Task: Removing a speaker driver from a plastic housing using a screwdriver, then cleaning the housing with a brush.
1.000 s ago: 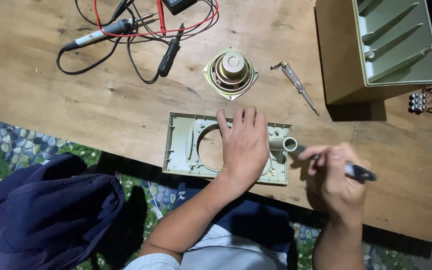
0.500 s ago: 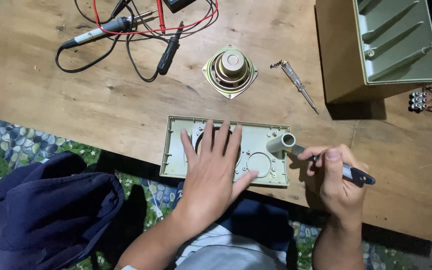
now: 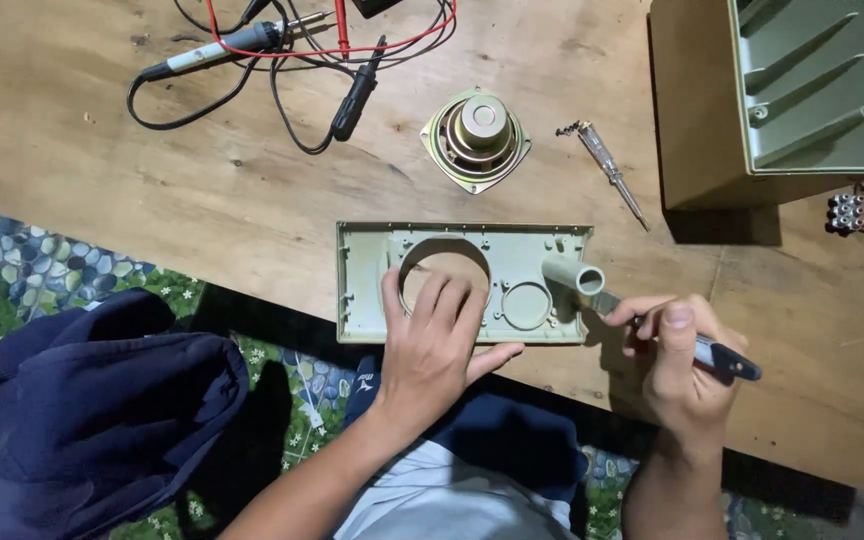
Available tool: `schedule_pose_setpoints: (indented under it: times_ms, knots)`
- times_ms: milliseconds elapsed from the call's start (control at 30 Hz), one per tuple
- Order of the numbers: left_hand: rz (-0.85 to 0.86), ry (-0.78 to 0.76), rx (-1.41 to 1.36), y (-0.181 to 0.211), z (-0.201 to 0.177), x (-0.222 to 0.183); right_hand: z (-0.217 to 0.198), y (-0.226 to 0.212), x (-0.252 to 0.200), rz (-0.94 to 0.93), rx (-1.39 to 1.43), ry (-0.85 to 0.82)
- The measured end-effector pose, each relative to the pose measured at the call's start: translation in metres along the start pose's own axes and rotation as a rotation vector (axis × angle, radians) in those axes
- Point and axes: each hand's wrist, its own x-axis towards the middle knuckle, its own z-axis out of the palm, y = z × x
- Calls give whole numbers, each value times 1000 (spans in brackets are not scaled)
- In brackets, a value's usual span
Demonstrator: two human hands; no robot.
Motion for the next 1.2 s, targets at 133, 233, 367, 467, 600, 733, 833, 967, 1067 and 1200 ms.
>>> schedule_pose_setpoints:
  times_ms: [133,233,367,467,600,733,833,967,1067,1200]
  knots:
    - [-8,-4,17,-1,5,-7,-3,12,-3,-24,-51,-51]
    - [-10,14,-22,-3,10,-8,-9,28,-4,-52,57,-144]
    - [72,55,-1,-2,9,-11,-9,39,-4,-81,136,-27]
    - [46,52,-71,-1,9,-9,-3,22,-4,-97,104,-113]
    - [25,59,-117,-1,11,-10,-6,47,-4,-174,213,-58]
    - [33,122,-191,-3,6,-9,0,30,-5,-204,-98,-80]
    - [5,189,-420,-4,-4,-8,7,2,-4,-119,-113,-50]
    - [-225,421,-497,-16,-25,-11,6,3,-5,-21,-62,-51]
    - [-451,358,-415,-33,-37,-10,7,7,-7,-12,41,-28]
    - [-756,107,-477,-52,-32,-21,8,3,-7,-64,96,24]
